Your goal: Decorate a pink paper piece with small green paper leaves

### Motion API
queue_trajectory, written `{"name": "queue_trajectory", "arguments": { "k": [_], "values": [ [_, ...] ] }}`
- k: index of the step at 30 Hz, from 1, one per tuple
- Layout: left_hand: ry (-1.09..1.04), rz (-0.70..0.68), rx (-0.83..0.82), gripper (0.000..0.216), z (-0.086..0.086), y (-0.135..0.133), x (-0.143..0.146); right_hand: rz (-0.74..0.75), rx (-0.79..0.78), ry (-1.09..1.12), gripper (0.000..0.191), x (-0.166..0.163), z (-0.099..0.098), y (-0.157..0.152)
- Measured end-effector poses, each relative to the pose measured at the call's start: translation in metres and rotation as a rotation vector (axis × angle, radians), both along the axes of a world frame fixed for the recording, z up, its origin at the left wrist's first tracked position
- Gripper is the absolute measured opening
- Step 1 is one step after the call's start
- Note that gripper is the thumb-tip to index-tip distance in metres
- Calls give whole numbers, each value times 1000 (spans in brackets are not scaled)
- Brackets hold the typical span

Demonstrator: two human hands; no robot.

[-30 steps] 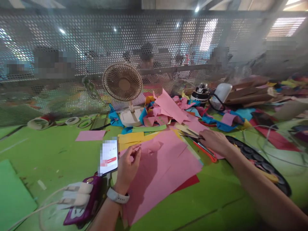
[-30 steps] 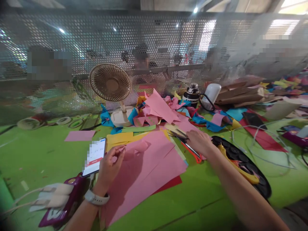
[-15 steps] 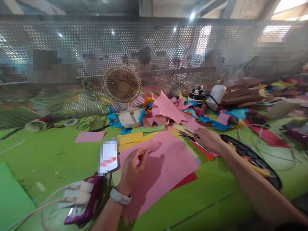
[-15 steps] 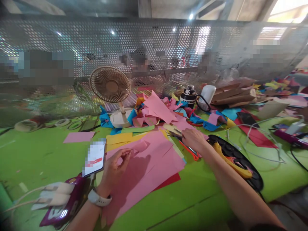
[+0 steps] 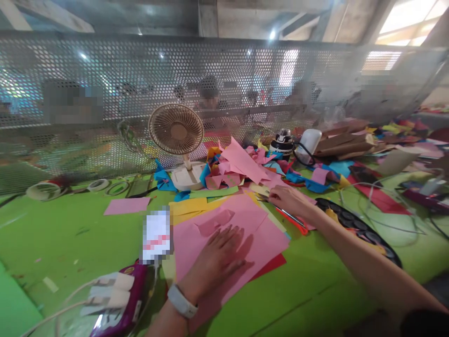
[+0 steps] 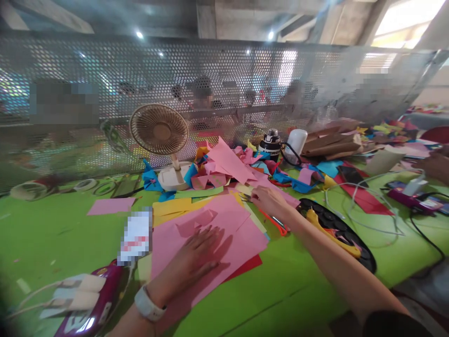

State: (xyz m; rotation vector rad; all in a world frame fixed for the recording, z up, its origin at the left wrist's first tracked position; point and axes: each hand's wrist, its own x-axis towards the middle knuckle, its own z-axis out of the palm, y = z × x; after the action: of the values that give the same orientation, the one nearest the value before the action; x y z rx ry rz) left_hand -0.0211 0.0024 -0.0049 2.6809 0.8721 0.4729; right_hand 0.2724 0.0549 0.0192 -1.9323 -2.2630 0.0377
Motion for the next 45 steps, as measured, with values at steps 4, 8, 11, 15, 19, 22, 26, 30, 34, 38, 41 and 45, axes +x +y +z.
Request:
{"name": "queue_trajectory", "arguments": {
  "k": [4, 8, 11, 15, 19, 22, 26, 30, 34, 38, 41, 45],
  "values": [
    [84, -41, 10, 59, -8, 3, -2, 6, -12, 8, 21, 6, 5, 2],
    [113, -50, 21, 61, -16, 5, -2, -13, -20, 8, 24, 15, 6, -9],
    [134, -39, 28, 62, -19, 5, -3, -44, -21, 22, 26, 21, 2, -18],
    [165, -22, 10, 62, -19, 5, -3, -45, -14, 72, 24, 23, -3, -26],
    [156, -8, 1, 61, -18, 5, -3, -40, -2, 89, 22, 18, -1, -25],
    [152, -9, 3, 61, -18, 6, -2, -49, 13, 87, 23, 17, 3, -20],
    [174, -18, -3, 59, -18, 7, -1, -56, 15, 55, 22, 23, 6, -10],
    [164, -20, 6, 58, -19, 7, -2, -90, 9, 35, 20, 35, 3, -7],
    [159, -8, -15, 60, -19, 6, -2, -93, -11, 37, 19, 39, -3, -13],
    [169, 2, -52, 59, -15, 5, -2, -77, -22, 43, 19, 29, -7, -18],
    [164, 4, -68, 58, -12, 4, -2, -73, 1, 48, 19, 20, -10, -15],
    [171, 15, -99, 57, -8, 4, -1, -62, 31, 50, 17, 15, -18, -11]
  ]
}}
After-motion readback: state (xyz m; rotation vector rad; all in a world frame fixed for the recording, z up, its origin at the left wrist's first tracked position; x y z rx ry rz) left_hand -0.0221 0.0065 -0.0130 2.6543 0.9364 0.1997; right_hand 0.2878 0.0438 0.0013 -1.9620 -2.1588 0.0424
